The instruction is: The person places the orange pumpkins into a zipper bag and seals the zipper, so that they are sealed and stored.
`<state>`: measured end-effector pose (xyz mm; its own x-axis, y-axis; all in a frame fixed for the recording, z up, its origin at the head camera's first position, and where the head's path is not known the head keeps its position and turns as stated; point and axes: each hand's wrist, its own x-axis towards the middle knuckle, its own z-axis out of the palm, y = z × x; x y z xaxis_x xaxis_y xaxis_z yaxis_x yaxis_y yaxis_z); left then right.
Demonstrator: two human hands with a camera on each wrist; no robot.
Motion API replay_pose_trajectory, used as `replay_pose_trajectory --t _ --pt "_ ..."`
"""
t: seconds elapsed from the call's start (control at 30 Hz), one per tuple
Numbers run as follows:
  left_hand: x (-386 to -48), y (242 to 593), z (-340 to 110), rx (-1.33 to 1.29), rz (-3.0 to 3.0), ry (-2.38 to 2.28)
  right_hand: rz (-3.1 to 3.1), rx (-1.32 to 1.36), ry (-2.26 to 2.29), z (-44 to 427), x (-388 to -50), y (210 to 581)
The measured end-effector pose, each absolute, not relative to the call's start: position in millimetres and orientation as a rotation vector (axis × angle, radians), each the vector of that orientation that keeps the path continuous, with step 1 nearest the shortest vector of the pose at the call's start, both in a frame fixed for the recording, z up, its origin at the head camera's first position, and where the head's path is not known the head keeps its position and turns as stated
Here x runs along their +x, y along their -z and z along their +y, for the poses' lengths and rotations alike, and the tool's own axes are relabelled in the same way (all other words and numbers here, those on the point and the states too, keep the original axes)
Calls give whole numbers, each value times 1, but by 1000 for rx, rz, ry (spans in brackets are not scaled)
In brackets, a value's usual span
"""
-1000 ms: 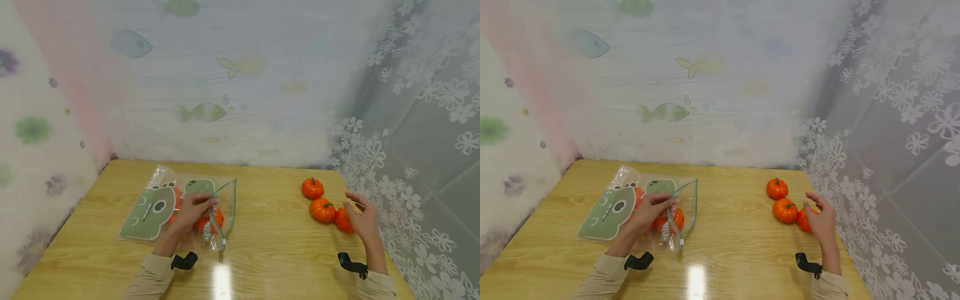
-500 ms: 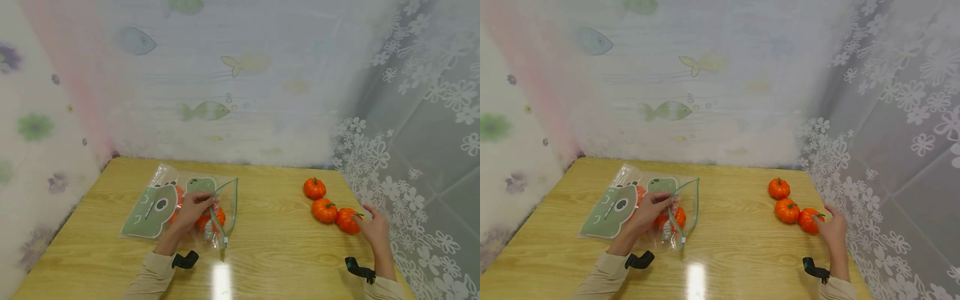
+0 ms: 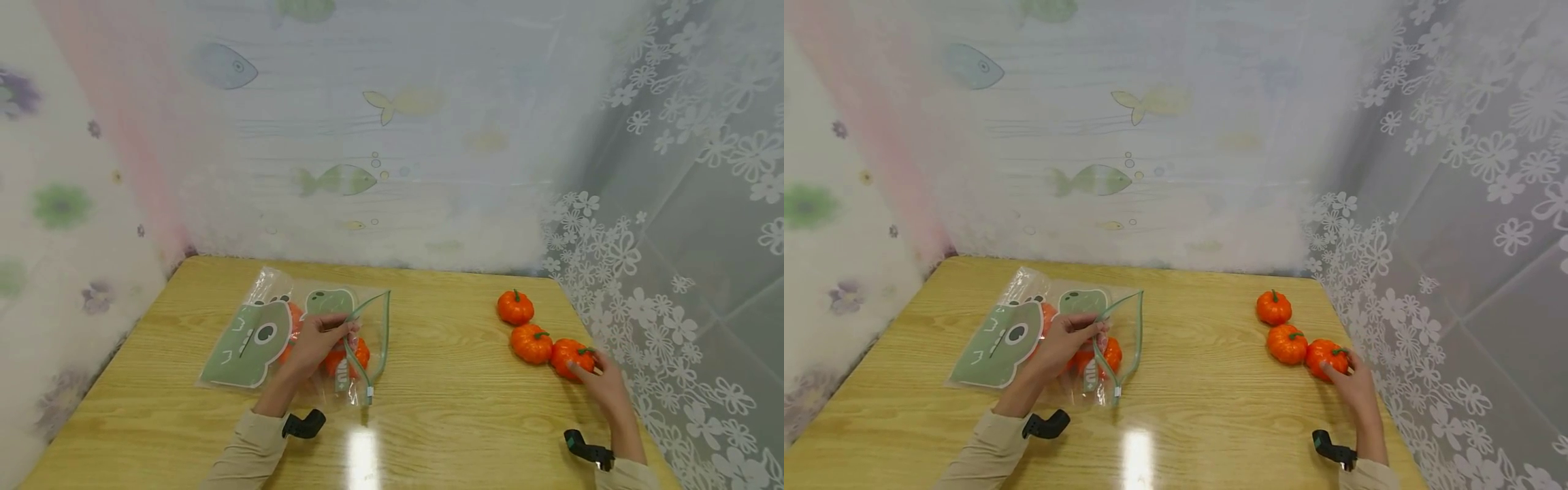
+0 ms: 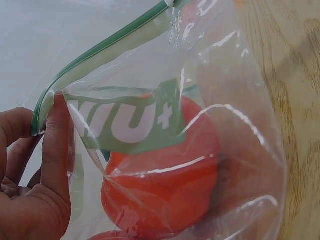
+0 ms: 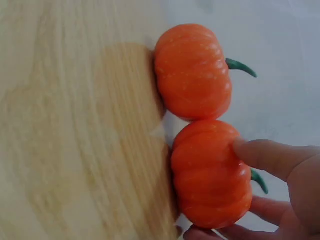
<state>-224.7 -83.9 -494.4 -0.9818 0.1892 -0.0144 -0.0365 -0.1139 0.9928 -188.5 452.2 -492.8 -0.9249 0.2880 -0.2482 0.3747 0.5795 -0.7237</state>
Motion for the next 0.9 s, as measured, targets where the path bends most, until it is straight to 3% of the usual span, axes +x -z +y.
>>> replay_pose_trajectory --t 0.9 --pt "-222 494 -83 149 2040 -2222 2646 676 1512 454 -178 504"
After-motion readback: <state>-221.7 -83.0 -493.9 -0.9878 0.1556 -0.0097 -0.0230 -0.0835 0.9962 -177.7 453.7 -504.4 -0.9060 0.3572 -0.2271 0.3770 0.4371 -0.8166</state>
